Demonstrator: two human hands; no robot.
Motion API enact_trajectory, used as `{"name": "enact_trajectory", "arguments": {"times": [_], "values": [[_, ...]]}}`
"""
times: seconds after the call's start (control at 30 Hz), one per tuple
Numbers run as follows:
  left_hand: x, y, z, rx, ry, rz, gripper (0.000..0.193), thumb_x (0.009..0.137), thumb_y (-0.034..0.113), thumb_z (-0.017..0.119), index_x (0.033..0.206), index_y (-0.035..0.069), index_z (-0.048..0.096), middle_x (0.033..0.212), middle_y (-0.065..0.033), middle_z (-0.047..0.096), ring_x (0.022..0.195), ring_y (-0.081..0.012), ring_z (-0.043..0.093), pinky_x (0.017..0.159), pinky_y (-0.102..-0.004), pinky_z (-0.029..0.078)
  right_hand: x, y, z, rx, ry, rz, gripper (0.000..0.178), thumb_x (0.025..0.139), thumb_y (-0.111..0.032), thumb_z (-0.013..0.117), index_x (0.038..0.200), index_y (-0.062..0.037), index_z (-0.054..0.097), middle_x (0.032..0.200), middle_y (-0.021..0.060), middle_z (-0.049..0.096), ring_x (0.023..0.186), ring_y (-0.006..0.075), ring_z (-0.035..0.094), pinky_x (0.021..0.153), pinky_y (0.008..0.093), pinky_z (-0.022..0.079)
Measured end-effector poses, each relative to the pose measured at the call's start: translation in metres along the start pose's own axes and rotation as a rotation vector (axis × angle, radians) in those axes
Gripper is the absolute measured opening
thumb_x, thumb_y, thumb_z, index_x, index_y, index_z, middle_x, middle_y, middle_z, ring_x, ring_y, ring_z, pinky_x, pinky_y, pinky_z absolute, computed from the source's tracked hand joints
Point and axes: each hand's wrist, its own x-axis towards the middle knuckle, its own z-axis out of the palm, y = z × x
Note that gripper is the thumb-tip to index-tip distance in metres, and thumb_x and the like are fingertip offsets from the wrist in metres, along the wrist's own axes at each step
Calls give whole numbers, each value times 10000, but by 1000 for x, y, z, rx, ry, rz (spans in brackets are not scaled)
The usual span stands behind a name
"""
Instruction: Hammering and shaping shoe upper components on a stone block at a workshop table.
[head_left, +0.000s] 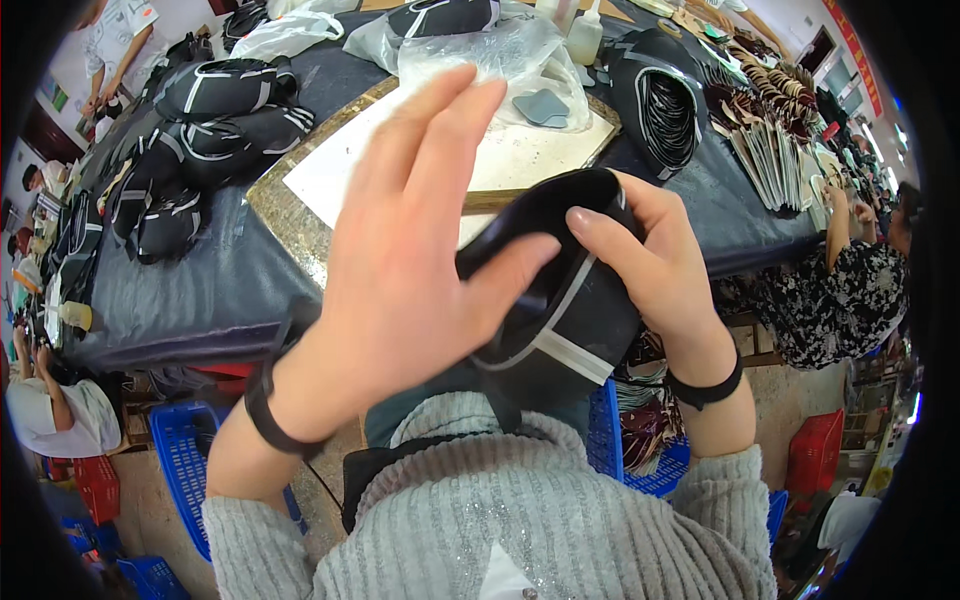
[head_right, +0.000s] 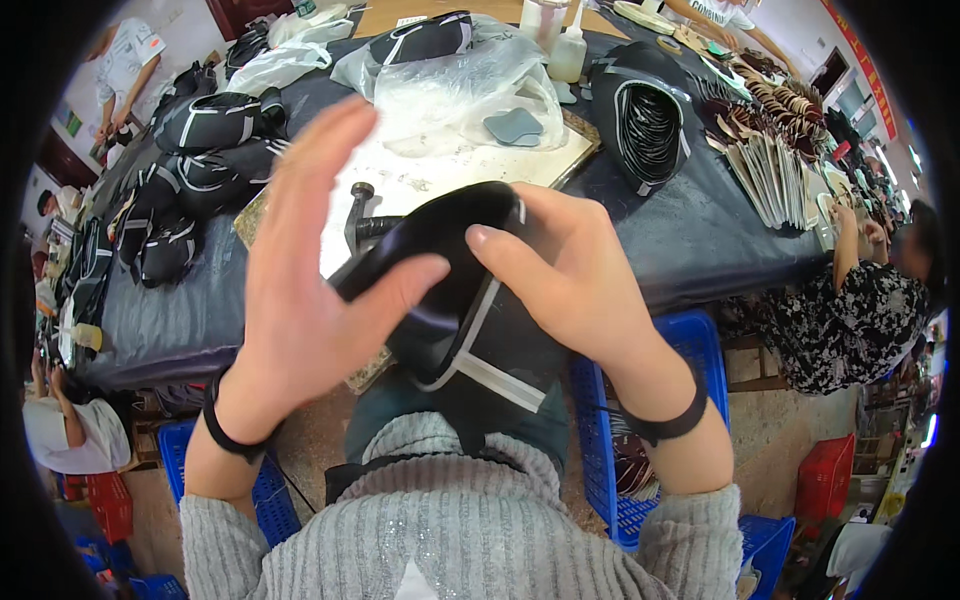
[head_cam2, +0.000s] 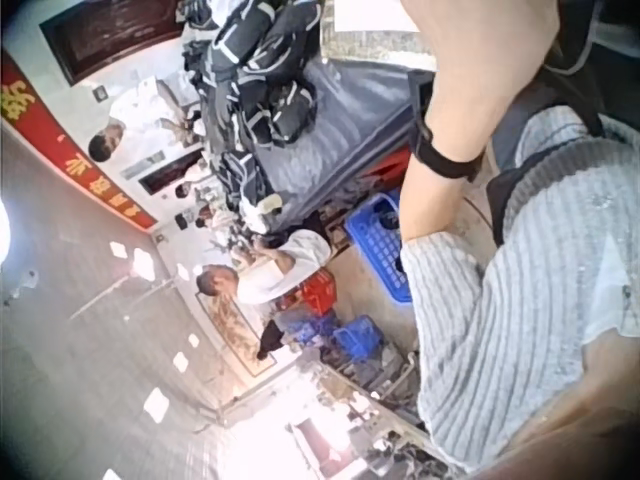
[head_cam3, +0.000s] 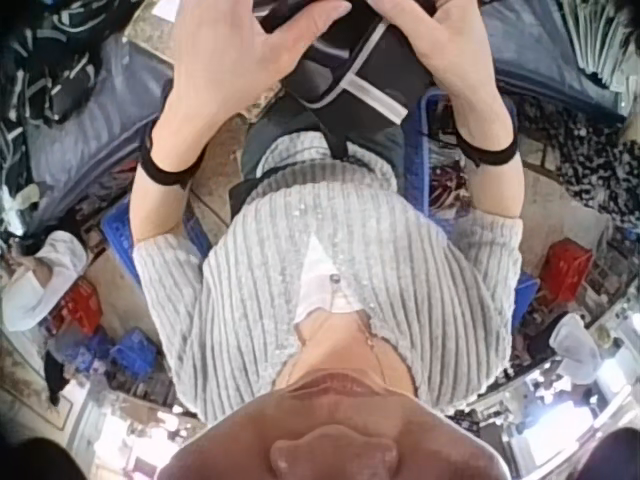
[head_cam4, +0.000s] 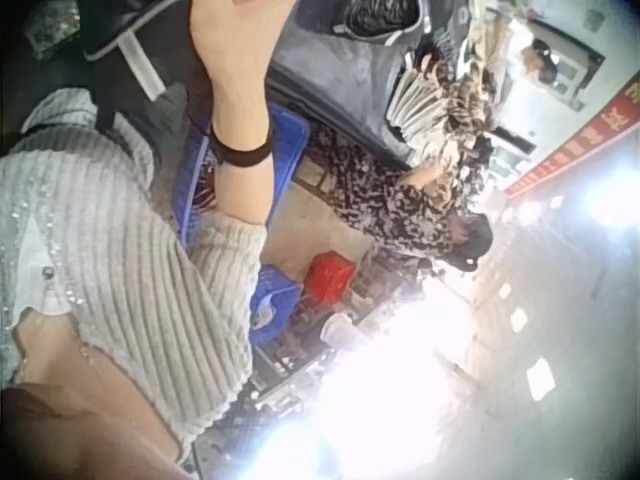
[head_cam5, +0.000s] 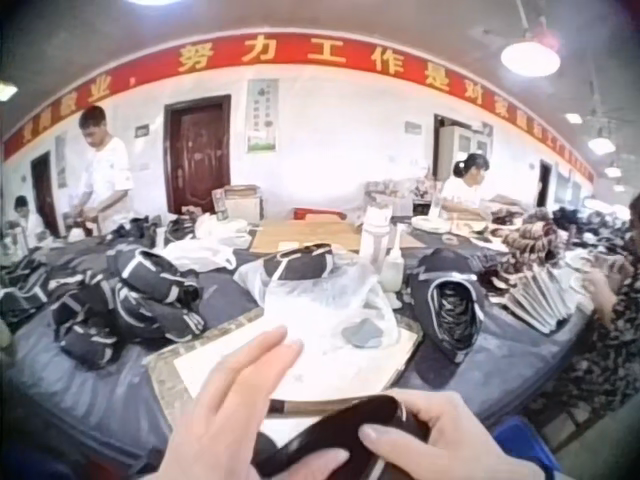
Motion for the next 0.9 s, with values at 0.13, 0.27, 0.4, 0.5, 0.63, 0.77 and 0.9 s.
{"name": "enact_trajectory", "arguments": {"times": [0.13,0.27,0.4,0.5,0.63,0.77,0.9], "values": [[16,-34,1,-642,-456,-638,148,929,103,584,962,-29,642,783,-42,649,741,-77,614,673,-214,481,19,2,-7,-59,-126,55,261,864,-57,579,1090,70,613,929,49,668,843,77,582,774,235,475],[29,-54,-3,-853,-464,-732,238,977,239,537,952,17,617,720,3,600,641,-50,569,571,-203,474,33,2,-47,42,-108,364,188,831,-95,594,949,30,672,858,49,681,749,81,620,655,222,484],[31,-26,-1,-813,-553,-800,296,972,279,555,1085,11,609,866,-4,656,769,-72,612,688,-217,501,34,2,-28,-192,-17,323,143,843,-131,620,836,-1,679,714,-7,651,595,51,583,546,197,458],[27,-35,13,-836,-739,-727,279,935,179,593,1129,-21,612,934,-29,679,803,-76,625,727,-214,500,37,0,-31,-131,-34,390,141,836,-140,632,814,-3,659,702,-8,635,583,46,560,538,194,440],[26,-64,26,-1129,-700,-865,242,896,81,600,1101,-44,634,940,-52,695,807,-88,644,744,-218,508,41,-3,-45,-134,-22,480,226,787,-145,687,934,14,621,780,27,623,650,73,578,558,225,471],[28,-71,34,-1237,-677,-956,219,878,35,580,1067,-53,646,929,-69,699,788,-106,658,751,-224,516,36,-2,-45,-54,-6,393,151,807,-112,602,776,30,645,730,44,624,616,106,566,553,257,466],[41,-73,42,-1267,-695,-936,213,877,37,568,1052,-59,645,915,-75,696,777,-106,656,739,-226,516,33,-7,-56,-16,15,346,172,794,-112,596,817,45,662,821,84,651,735,134,593,668,277,494]]}}
